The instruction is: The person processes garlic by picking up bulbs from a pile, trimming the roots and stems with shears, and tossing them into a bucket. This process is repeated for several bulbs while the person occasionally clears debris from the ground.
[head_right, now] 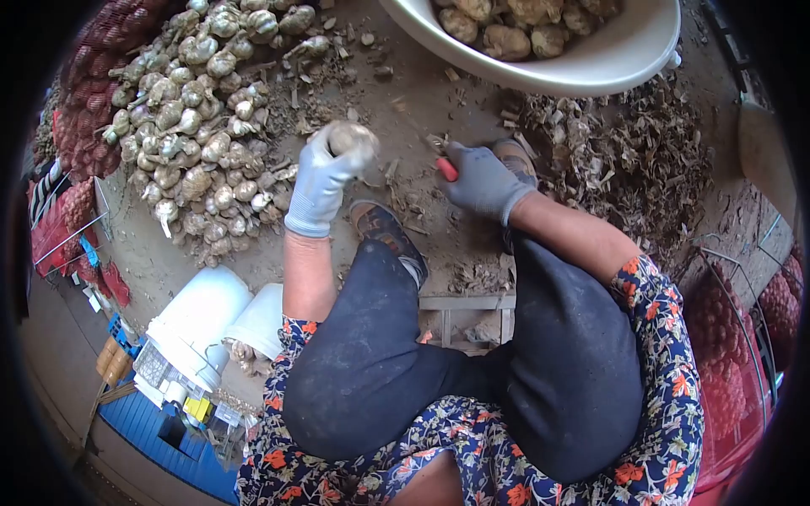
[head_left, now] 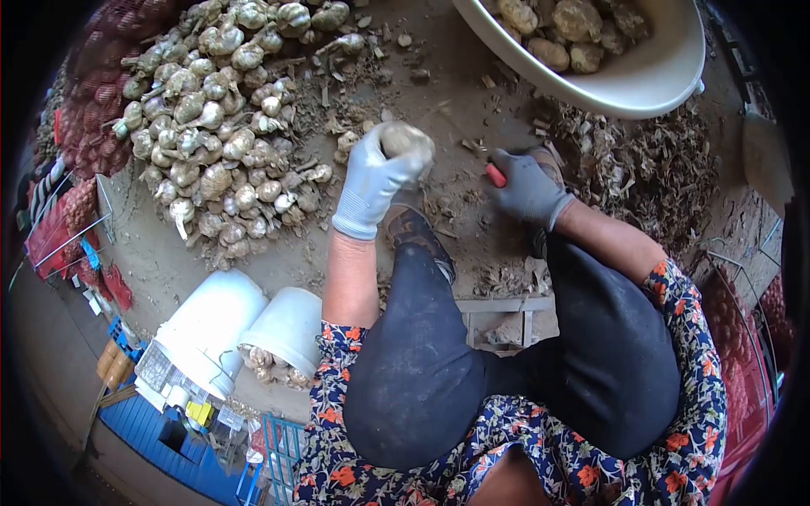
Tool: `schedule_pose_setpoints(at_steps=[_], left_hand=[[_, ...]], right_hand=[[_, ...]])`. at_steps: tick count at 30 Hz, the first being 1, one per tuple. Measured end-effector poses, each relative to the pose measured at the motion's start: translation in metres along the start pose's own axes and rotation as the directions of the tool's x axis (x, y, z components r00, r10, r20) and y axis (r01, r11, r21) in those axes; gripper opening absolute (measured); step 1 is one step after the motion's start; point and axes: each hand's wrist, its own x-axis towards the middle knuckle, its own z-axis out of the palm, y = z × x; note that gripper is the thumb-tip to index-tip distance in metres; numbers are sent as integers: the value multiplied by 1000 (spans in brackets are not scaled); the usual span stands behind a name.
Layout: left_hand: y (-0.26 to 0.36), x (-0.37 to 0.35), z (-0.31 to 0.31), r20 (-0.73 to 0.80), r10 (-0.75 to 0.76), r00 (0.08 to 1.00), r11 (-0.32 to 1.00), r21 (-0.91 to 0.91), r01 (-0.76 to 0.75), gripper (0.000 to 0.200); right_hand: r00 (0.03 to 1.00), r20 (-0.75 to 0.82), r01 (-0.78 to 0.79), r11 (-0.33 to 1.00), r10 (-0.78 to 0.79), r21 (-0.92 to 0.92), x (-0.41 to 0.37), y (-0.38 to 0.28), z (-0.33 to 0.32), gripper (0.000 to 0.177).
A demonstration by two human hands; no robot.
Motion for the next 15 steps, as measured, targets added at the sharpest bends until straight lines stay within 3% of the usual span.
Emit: schedule_pose_setpoints(at_steps=[1, 3, 5, 7, 9, 11, 13, 15], left_hand=[[1, 2, 0, 0, 8, 1000, 1000, 2, -8, 67], [47, 5, 29, -128, 292, 948, 955, 97, -281, 49], [88, 23, 47, -127, 499, 857, 862, -29, -506, 41], [109, 49, 8, -221, 571, 791, 819, 78, -569, 30], [91, 100, -48, -439, 482, 758, 791, 590, -162, 25], [56, 156, -97, -192, 582, 790, 354, 935, -34, 36], [21, 188, -100, -55, 446, 894, -2, 998, 63, 35], [5, 179, -91, -259, 247, 934, -50, 959, 280, 36]], right_hand=[[1000, -6, 5, 1000, -5, -3, 2, 5, -1, 29], [998, -12, -59, 998, 59, 13, 6, 19, 8, 33], [999, -52, -5, 999, 7, 33, 6, 21, 10, 29], [990, 116, -88, 995, 83, 42, 9, 12, 0, 37], [991, 98, -91, 995, 86, 46, 12, 14, 0, 38], [990, 88, -112, 992, 107, 50, 16, 19, 3, 38], [991, 95, -95, 995, 94, 14, 20, 22, 5, 37], [992, 82, -97, 995, 98, -21, 19, 16, 1, 38]])
